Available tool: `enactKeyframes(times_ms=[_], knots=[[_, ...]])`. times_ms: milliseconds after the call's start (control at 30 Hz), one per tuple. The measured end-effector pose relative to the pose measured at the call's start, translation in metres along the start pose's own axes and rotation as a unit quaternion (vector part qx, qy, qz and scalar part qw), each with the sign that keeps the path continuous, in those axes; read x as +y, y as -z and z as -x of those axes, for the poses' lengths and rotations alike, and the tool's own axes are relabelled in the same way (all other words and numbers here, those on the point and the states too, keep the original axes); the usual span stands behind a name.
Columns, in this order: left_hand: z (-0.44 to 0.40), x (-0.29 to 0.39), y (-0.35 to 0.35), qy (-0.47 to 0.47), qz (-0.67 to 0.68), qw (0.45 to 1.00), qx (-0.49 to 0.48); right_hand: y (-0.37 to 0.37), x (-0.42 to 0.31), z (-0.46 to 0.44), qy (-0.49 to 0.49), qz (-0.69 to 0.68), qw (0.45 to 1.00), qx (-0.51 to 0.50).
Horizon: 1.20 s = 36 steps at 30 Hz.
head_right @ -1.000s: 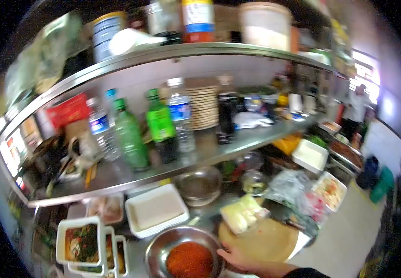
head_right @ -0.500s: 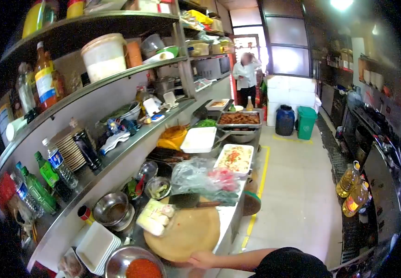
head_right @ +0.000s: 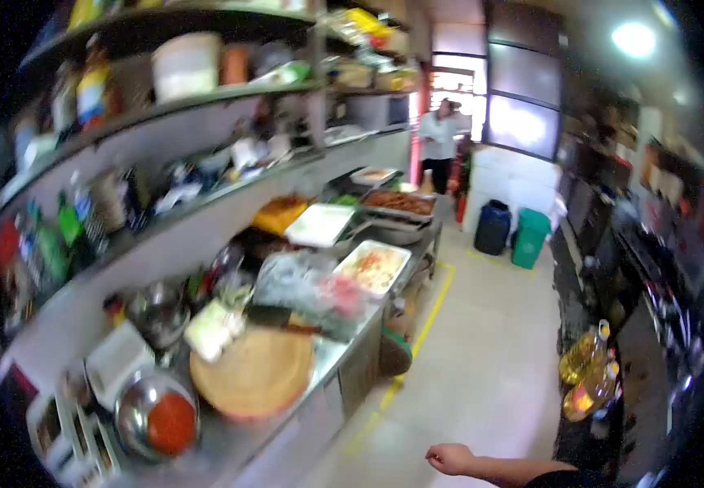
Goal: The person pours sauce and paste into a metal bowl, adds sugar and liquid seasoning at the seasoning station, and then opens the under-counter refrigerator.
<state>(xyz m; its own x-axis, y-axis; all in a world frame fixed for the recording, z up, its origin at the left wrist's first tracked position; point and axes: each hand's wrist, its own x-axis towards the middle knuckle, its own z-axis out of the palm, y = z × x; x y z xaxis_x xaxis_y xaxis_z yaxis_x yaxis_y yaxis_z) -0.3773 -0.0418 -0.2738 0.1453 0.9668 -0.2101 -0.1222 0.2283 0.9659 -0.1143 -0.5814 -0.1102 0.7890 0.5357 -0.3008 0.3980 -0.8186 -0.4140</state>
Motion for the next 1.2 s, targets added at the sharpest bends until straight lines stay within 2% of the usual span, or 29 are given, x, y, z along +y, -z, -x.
enactKeyframes(times_ms=[33, 67, 100, 133, 167, 200, 233, 267, 300, 367, 433, 467, 500, 533, 567, 600, 633, 667, 700, 733, 767, 800, 833, 900, 967, 1033, 1100, 1167, 1200], knots=[[-0.018, -0.032, 0.027, -0.080, 0.032, 0.996, -0.021, 0.001, 0.001, 0.019, 0.001, 0.007, 1.000, -0.011], [-0.053, -0.082, 0.061, -0.242, 0.121, 0.957, -0.106, 0.004, 0.001, 0.029, 0.013, 0.018, 0.999, -0.027], [-0.034, -0.075, 0.072, -0.126, 0.051, 0.991, 0.000, 0.004, 0.000, 0.033, 0.050, 0.046, 0.997, -0.044], [-0.007, -0.028, 0.056, -0.001, -0.027, 0.999, 0.038, 0.007, -0.009, 0.027, 0.095, 0.051, 0.994, -0.032], [-0.019, -0.053, 0.071, 0.041, -0.021, 0.999, 0.021, 0.003, -0.010, 0.034, 0.128, 0.048, 0.990, -0.025], [-0.016, -0.056, 0.066, -0.054, -0.022, 0.996, 0.067, -0.001, -0.016, 0.033, 0.168, 0.075, 0.983, -0.023], [-0.021, -0.052, 0.071, -0.042, -0.142, 0.988, 0.035, -0.003, -0.024, 0.032, 0.181, 0.082, 0.979, -0.040], [-0.013, -0.051, 0.067, -0.137, -0.101, 0.985, 0.041, -0.008, -0.033, 0.033, 0.192, 0.086, 0.976, -0.052], [-0.008, -0.045, 0.069, -0.157, -0.144, 0.977, 0.025, -0.018, -0.041, 0.032, 0.203, 0.087, 0.974, -0.057], [0.027, -0.011, 0.070, -0.054, -0.282, 0.957, 0.029, -0.042, -0.047, 0.032, 0.253, 0.100, 0.958, -0.093], [0.091, -0.037, 0.082, -0.158, -0.324, 0.930, 0.068, -0.066, -0.072, 0.032, 0.293, 0.107, 0.942, -0.121], [0.138, -0.041, 0.093, -0.177, -0.325, 0.928, 0.036, -0.085, -0.086, 0.033, 0.289, 0.121, 0.936, -0.162], [0.187, -0.042, 0.104, -0.110, -0.309, 0.945, -0.025, -0.105, -0.102, 0.032, 0.316, 0.119, 0.924, -0.181], [0.234, -0.066, 0.119, -0.221, -0.268, 0.936, -0.060, -0.127, -0.117, 0.033, 0.339, 0.115, 0.912, -0.201], [0.287, -0.065, 0.133, -0.147, -0.201, 0.959, -0.134, -0.153, -0.138, 0.032, 0.286, 0.040, 0.920, -0.266], [0.334, -0.064, 0.143, -0.082, -0.113, 0.980, -0.142, -0.177, -0.154, 0.033, 0.225, -0.033, 0.918, -0.325], [0.371, -0.063, 0.156, -0.022, -0.023, 0.989, -0.147, -0.199, -0.156, 0.034, 0.031, -0.173, 0.935, -0.308], [0.399, -0.066, 0.179, 0.110, 0.012, 0.987, -0.114, -0.225, -0.159, 0.035, -0.163, -0.305, 0.899, -0.269], [0.418, -0.069, 0.205, 0.239, 0.043, 0.967, -0.083, -0.250, -0.162, 0.043, -0.350, -0.423, 0.809, -0.208], [0.426, -0.073, 0.236, 0.235, 0.108, 0.965, -0.044, -0.265, -0.164, 0.056, -0.307, -0.462, 0.812, -0.180], [0.418, -0.062, 0.270, 0.157, -0.040, 0.986, -0.042, -0.273, -0.164, 0.058, -0.257, -0.493, 0.818, -0.151], [0.425, -0.088, 0.304, 0.214, -0.016, 0.977, -0.004, -0.277, -0.164, 0.065, -0.209, -0.518, 0.821, -0.123], [0.416, -0.066, 0.326, 0.229, -0.040, 0.971, 0.055, -0.286, -0.177, 0.066, -0.195, -0.489, 0.847, -0.070], [0.412, -0.077, 0.377, 0.242, -0.017, 0.955, 0.170, -0.299, -0.203, 0.052, -0.235, -0.523, 0.816, -0.069], [0.408, -0.067, 0.408, 0.229, 0.007, 0.947, 0.226, -0.302, -0.242, 0.038, -0.244, -0.482, 0.832, -0.127], [0.404, -0.042, 0.418, 0.270, 0.071, 0.916, 0.288, -0.310, -0.279, 0.023, -0.225, -0.459, 0.852, -0.118], [0.415, -0.047, 0.427, 0.283, 0.091, 0.912, 0.283, -0.321, -0.312, 0.008, -0.214, -0.472, 0.851, -0.085], [0.416, -0.040, 0.426, 0.303, 0.123, 0.904, 0.277, -0.337, -0.331, -0.016, -0.215, -0.524, 0.820, -0.080], [0.416, -0.041, 0.425, 0.313, 0.139, 0.900, 0.270, -0.344, -0.350, -0.020, -0.208, -0.545, 0.811, -0.044]])
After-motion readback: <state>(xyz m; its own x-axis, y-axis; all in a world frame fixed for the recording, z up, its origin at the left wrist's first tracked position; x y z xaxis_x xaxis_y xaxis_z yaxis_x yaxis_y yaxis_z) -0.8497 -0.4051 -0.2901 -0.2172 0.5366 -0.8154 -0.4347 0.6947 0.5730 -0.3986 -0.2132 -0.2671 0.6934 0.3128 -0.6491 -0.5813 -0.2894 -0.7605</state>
